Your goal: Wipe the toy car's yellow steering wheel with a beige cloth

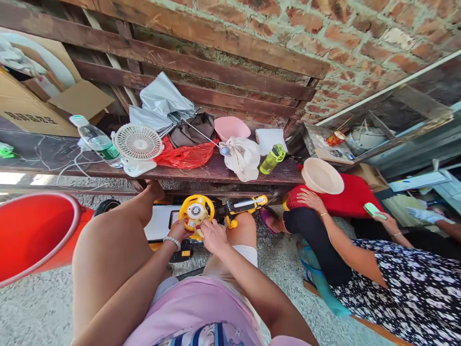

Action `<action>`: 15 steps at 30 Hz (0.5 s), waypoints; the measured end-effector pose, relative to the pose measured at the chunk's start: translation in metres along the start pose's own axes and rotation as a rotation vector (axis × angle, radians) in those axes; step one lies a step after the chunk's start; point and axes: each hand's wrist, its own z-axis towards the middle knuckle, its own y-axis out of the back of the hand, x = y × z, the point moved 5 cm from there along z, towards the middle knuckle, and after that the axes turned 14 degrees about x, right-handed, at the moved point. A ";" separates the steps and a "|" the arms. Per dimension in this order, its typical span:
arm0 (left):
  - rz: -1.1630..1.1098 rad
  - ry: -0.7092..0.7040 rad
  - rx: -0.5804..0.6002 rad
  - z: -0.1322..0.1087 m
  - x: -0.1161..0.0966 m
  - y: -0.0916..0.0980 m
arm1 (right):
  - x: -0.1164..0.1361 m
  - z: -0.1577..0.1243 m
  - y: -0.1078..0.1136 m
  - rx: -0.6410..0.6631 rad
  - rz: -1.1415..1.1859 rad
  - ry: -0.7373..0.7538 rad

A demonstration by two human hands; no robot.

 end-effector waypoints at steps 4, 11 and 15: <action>0.160 0.018 -0.038 -0.002 0.000 0.004 | -0.018 0.007 0.010 -0.052 -0.020 -0.102; 0.256 0.008 -0.009 -0.001 -0.001 0.004 | -0.010 0.049 0.053 -0.162 -0.069 -0.120; 0.273 0.015 -0.011 0.001 0.001 0.004 | 0.011 0.080 0.069 -0.142 -0.148 0.122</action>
